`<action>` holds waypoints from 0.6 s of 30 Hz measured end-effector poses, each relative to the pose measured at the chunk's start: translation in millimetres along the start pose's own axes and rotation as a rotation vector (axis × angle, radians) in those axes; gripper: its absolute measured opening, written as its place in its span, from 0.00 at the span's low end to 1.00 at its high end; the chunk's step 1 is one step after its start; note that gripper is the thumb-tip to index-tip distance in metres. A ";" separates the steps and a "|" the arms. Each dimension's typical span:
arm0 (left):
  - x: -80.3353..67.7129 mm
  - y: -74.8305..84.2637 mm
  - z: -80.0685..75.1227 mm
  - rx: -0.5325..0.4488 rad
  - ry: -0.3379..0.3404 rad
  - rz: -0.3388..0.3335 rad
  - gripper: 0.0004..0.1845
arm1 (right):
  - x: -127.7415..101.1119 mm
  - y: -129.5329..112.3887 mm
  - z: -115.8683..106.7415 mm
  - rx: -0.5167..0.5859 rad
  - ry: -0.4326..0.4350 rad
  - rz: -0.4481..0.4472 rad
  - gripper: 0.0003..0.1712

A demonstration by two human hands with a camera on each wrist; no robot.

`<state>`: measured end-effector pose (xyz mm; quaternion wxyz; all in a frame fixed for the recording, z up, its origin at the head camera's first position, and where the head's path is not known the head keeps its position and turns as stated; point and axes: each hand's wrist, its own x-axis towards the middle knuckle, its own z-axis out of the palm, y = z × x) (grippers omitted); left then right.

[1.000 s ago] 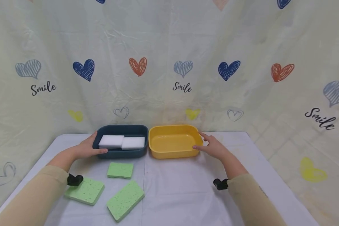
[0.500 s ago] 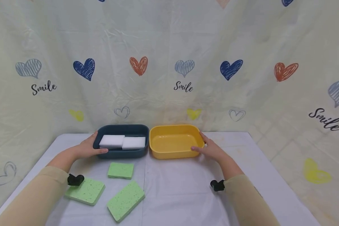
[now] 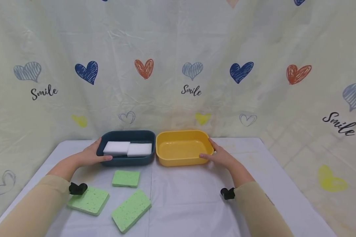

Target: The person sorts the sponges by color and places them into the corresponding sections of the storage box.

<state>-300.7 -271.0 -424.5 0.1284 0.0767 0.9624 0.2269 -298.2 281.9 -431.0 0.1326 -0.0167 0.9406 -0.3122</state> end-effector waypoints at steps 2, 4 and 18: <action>0.0 0.8 -0.3 0.002 0.003 0.007 0.70 | 0.8 0.6 -0.2 -0.004 0.001 0.004 0.66; -1.0 2.0 -0.7 0.005 0.007 0.014 0.71 | 1.8 0.9 -0.5 -0.007 0.003 0.013 0.67; -8.2 -5.6 -5.0 -0.015 0.086 0.096 0.68 | 0.0 -0.1 -2.4 -0.005 -0.006 0.024 0.66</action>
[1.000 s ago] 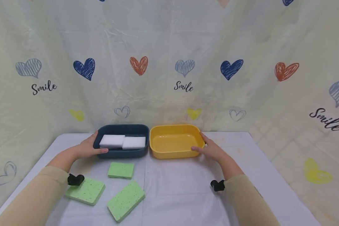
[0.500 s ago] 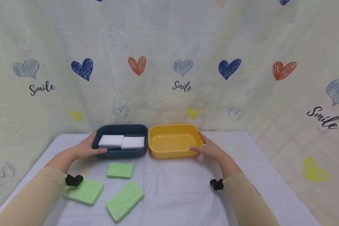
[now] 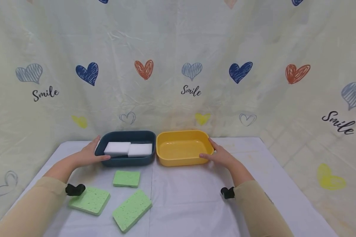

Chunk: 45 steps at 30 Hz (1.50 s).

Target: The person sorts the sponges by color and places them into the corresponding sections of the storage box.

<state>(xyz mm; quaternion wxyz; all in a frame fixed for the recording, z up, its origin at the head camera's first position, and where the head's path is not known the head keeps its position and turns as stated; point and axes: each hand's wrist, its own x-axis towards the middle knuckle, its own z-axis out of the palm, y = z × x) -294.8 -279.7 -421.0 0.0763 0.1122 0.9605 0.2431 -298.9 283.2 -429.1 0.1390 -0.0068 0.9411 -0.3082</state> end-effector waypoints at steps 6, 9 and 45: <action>-10.5 8.2 -2.8 0.005 0.022 0.036 0.67 | -0.1 1.3 0.2 -0.002 -0.004 -0.009 0.66; -15.9 12.9 -3.3 0.023 0.022 0.024 0.66 | -0.1 1.8 -0.2 0.002 -0.004 -0.015 0.66; -69.6 54.1 36.3 0.249 -0.097 0.267 0.37 | 1.9 1.4 -0.2 0.010 -0.004 -0.011 0.65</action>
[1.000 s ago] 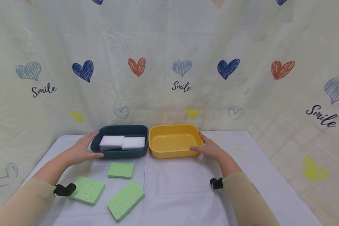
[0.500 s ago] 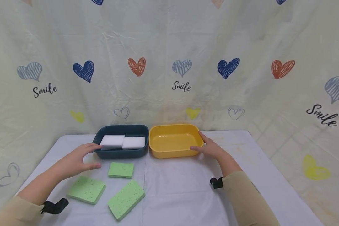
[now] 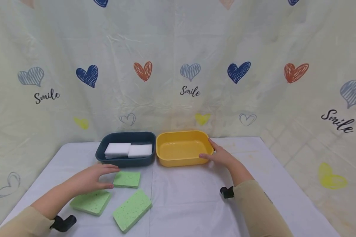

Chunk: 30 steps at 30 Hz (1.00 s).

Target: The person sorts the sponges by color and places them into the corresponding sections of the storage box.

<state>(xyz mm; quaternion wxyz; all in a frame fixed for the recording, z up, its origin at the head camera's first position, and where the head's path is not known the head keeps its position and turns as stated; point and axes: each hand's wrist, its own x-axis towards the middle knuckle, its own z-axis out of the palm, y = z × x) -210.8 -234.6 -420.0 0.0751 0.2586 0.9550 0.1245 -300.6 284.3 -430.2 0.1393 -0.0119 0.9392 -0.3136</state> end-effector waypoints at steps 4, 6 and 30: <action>6.9 1.3 3.8 0.028 -0.026 -0.011 0.33 | 0.1 0.6 0.3 0.007 -0.002 0.004 0.65; 9.8 2.0 5.0 0.036 -0.040 -0.021 0.32 | -0.3 0.5 0.4 0.009 -0.004 0.006 0.65; 21.7 5.8 5.3 -0.020 -0.103 -0.091 0.29 | -5.3 1.5 -5.3 0.016 -0.053 0.002 0.65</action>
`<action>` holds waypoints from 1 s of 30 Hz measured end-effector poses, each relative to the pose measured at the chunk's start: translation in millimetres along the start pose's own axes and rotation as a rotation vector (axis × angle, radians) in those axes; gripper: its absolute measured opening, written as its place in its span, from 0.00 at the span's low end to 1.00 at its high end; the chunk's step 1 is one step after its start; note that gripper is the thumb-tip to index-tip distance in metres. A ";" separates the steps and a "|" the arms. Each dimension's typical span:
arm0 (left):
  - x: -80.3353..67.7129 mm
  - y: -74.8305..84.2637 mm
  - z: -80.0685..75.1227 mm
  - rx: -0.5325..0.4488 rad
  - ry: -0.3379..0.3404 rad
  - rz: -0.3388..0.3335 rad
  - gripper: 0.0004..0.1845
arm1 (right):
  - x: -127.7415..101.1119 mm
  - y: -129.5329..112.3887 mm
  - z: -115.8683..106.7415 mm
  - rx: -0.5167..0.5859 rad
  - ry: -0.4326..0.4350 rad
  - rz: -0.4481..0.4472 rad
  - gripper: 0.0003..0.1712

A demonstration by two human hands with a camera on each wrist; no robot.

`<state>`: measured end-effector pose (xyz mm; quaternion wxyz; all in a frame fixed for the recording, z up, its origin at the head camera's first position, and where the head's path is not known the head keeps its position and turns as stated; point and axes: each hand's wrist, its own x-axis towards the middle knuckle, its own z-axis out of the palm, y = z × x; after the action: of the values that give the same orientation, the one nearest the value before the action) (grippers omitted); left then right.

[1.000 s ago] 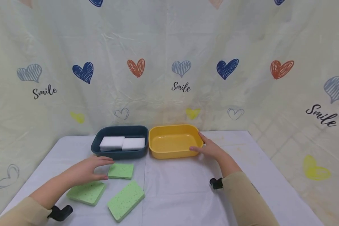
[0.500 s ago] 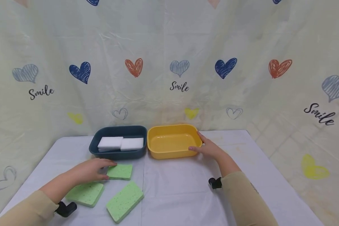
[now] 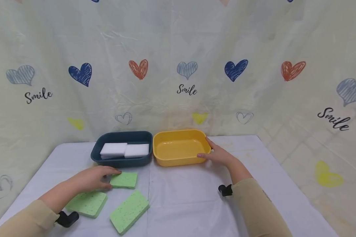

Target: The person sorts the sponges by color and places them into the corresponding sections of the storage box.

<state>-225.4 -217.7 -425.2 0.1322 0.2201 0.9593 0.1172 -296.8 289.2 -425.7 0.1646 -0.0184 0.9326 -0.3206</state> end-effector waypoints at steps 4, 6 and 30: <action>-2.9 -2.0 -2.3 -0.011 0.019 0.015 0.28 | 1.4 -1.4 0.8 0.004 -0.001 -0.008 0.64; -5.2 -2.4 -4.8 -0.010 0.034 0.025 0.27 | 2.1 -1.5 0.9 0.003 0.002 -0.008 0.64; -2.4 20.4 -40.6 -0.069 0.234 0.097 0.30 | 0.5 -1.9 -1.0 0.002 -0.006 -0.008 0.66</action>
<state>-227.8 -207.7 -380.9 0.0208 0.2465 0.9518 0.1813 -297.8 288.2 -423.9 0.1661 -0.0227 0.9317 -0.3222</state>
